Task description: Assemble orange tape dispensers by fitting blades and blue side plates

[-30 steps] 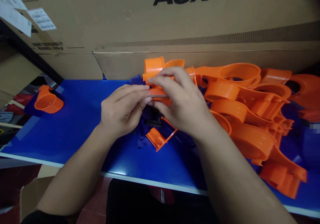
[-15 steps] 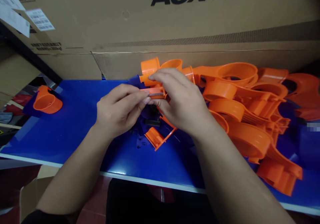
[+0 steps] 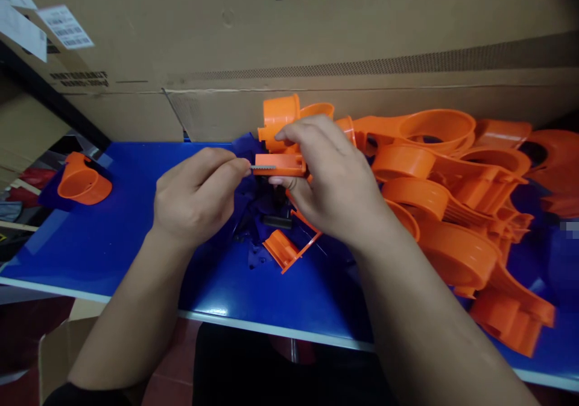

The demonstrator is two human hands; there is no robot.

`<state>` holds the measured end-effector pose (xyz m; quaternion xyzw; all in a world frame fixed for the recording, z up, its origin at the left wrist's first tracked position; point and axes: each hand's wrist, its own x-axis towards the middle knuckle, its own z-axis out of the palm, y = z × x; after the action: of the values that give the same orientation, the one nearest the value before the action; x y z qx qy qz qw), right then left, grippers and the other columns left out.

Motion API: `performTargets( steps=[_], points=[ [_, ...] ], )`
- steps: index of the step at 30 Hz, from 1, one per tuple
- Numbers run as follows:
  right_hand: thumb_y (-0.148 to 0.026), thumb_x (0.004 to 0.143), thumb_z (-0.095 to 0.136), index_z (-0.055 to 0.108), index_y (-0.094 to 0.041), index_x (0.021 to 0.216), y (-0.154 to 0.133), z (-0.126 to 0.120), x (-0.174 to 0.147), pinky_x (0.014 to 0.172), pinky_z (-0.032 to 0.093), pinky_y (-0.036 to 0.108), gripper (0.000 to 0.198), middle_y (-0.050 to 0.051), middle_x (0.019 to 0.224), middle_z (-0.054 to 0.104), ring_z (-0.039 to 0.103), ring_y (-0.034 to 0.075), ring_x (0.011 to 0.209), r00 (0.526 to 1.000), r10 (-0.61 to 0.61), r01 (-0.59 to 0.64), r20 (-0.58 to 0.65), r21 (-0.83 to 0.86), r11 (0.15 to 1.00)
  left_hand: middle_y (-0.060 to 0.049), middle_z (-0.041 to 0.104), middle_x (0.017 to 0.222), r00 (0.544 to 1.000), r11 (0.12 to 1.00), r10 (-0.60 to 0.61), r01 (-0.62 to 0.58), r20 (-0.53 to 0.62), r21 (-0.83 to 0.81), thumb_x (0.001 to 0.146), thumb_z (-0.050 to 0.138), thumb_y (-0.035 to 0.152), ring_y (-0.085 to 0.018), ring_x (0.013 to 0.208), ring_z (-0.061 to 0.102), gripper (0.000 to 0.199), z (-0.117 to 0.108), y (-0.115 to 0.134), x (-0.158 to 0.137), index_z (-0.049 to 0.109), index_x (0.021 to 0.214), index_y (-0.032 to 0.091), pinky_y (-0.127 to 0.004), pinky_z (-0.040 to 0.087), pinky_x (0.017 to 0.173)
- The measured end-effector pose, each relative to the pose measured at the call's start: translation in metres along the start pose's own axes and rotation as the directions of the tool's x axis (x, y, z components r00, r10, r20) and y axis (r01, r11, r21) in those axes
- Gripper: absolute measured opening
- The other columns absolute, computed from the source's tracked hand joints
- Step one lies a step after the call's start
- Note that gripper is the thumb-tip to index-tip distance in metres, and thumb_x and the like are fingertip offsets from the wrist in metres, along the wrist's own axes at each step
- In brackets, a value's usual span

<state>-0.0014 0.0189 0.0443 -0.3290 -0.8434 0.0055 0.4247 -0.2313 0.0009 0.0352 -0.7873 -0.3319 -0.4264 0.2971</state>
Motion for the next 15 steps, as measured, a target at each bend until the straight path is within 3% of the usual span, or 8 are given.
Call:
performTargets(
  steps=[8,10,11,13,15],
  points=[
    [-0.033,0.095,0.071,0.058,-0.029,0.134,0.008,-0.011,0.002,0.108,0.053,0.063,0.041,0.014,0.132,0.066,0.062,0.038,0.128,0.994,0.054,-0.057,-0.095,-0.02,0.998,0.003,0.077,0.085,0.987,0.996,-0.039,0.052,-0.157,0.075,0.092,0.074,0.02,-0.014,0.075,0.069,0.013,-0.004,-0.045,-0.002,0.074,0.102,0.029,-0.032,0.052,0.066],
    [-0.033,0.094,0.073,0.06,-0.024,0.131,0.011,-0.011,0.003,0.106,0.055,0.058,0.04,0.015,0.13,0.068,0.064,0.036,0.125,0.993,-0.003,-0.001,-0.119,-0.031,1.0,0.003,0.076,0.08,0.983,0.984,-0.172,0.176,-0.07,0.043,0.096,0.07,0.028,-0.014,0.069,0.065,0.005,0.006,-0.044,-0.005,0.075,0.096,0.027,-0.032,0.048,0.063],
    [-0.032,0.094,0.073,0.06,-0.023,0.13,0.013,-0.011,0.003,0.106,0.056,0.056,0.04,0.016,0.13,0.068,0.065,0.035,0.124,0.992,-0.034,0.03,-0.121,-0.034,0.999,0.001,0.075,0.078,0.963,0.962,-0.271,0.271,0.01,0.014,0.097,0.068,0.032,-0.014,0.067,0.064,0.011,0.012,-0.041,-0.006,0.076,0.092,0.025,-0.032,0.046,0.062],
    [-0.031,0.093,0.074,0.06,-0.022,0.129,0.015,-0.008,0.003,0.106,0.056,0.055,0.04,0.016,0.129,0.069,0.064,0.035,0.125,0.992,-0.065,0.062,-0.104,-0.032,0.998,0.0,0.076,0.076,0.885,0.899,-0.425,0.437,0.192,-0.027,0.098,0.066,0.038,-0.015,0.066,0.065,0.021,0.025,-0.03,-0.009,0.077,0.088,0.023,-0.031,0.045,0.062],
    [-0.029,0.093,0.072,0.059,-0.024,0.129,0.017,-0.005,0.003,0.106,0.055,0.056,0.039,0.014,0.129,0.068,0.063,0.035,0.126,0.996,-0.056,0.055,-0.072,-0.02,0.998,-0.001,0.077,0.074,0.795,0.841,-0.5,0.54,0.343,-0.026,0.097,0.066,0.044,-0.016,0.065,0.066,0.027,0.037,-0.018,-0.011,0.079,0.086,0.023,-0.03,0.043,0.062]
  ],
)
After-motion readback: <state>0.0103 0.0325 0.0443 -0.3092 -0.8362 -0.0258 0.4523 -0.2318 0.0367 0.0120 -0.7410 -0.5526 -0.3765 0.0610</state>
